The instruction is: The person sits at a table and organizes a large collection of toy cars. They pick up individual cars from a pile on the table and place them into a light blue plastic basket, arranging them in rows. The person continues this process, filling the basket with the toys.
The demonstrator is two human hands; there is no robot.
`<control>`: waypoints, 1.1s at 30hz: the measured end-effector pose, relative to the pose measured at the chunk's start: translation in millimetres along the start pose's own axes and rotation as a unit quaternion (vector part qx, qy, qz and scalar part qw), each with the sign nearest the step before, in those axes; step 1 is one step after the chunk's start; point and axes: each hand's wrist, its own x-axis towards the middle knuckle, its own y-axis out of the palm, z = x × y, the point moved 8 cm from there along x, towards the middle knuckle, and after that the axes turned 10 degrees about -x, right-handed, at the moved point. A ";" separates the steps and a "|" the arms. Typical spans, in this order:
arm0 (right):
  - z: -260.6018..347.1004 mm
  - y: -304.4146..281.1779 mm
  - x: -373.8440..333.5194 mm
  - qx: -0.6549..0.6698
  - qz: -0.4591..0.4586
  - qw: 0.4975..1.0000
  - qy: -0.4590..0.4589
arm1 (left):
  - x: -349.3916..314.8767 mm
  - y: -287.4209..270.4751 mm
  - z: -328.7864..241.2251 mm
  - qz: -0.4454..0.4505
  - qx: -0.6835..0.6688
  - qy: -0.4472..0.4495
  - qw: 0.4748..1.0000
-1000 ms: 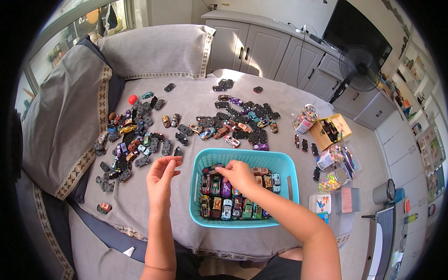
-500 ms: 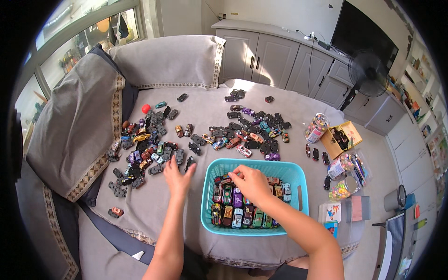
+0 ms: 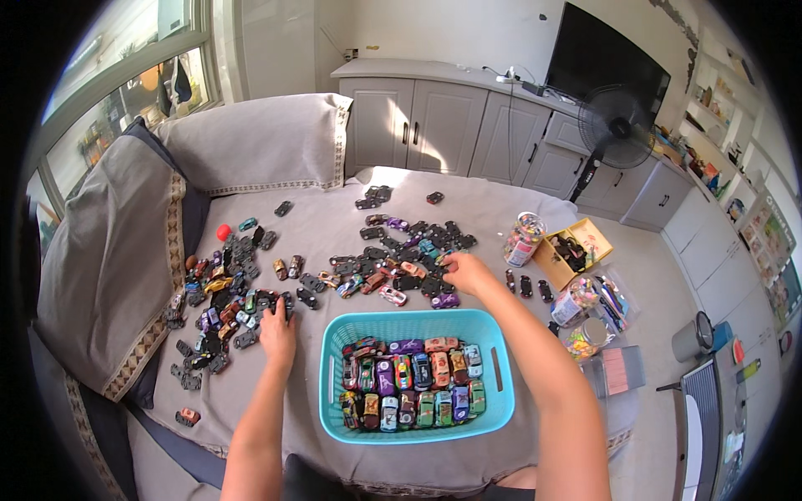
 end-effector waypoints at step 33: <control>115.6 -44.8 -163.1 0.022 -0.202 0.900 -0.387 | -78.3 -84.7 -50.2 0.023 -0.683 -0.279 0.675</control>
